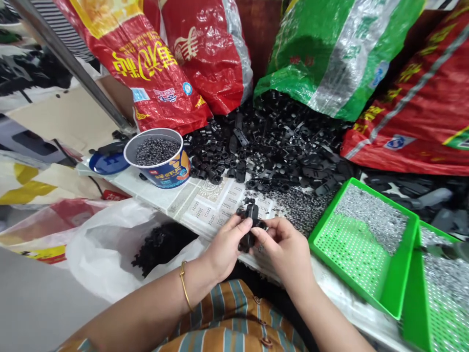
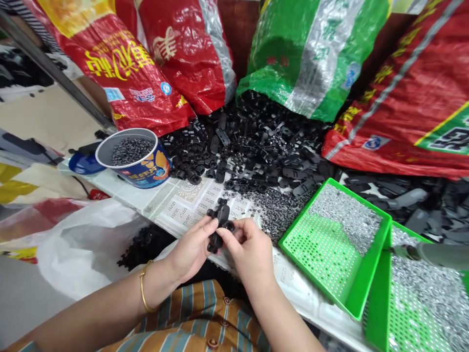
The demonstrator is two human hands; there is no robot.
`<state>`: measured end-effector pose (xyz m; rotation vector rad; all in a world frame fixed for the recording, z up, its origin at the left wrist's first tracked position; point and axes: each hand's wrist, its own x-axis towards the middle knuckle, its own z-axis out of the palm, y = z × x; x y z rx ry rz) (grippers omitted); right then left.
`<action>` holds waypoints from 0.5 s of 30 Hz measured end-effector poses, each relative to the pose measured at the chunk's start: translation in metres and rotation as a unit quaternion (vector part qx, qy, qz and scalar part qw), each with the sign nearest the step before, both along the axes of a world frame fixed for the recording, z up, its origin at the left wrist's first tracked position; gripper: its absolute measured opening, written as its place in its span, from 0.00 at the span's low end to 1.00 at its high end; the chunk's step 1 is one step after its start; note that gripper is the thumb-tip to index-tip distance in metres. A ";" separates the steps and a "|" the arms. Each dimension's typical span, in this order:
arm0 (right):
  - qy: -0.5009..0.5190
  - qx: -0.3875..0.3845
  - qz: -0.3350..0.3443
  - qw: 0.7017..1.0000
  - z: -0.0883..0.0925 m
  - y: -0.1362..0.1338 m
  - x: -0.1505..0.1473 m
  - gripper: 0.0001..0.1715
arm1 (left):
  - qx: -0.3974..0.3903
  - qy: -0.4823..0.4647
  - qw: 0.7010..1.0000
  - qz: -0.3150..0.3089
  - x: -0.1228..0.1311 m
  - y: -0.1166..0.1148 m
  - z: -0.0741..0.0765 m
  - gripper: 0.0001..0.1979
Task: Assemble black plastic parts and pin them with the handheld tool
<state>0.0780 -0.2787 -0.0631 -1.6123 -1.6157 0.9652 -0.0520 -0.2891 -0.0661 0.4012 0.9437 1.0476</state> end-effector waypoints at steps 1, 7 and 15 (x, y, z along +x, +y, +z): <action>0.002 0.008 -0.001 1.000 0.000 -0.001 0.001 0.16 | -0.016 -0.028 0.999 -0.004 0.002 0.001 0.000 0.10; -0.021 0.085 0.035 0.996 -0.001 -0.007 0.013 0.17 | -0.068 -0.098 0.992 -0.033 0.010 0.006 0.000 0.13; -0.066 0.327 -0.121 0.935 0.018 -0.034 0.077 0.24 | -0.048 0.012 0.997 -0.066 0.023 0.001 0.007 0.12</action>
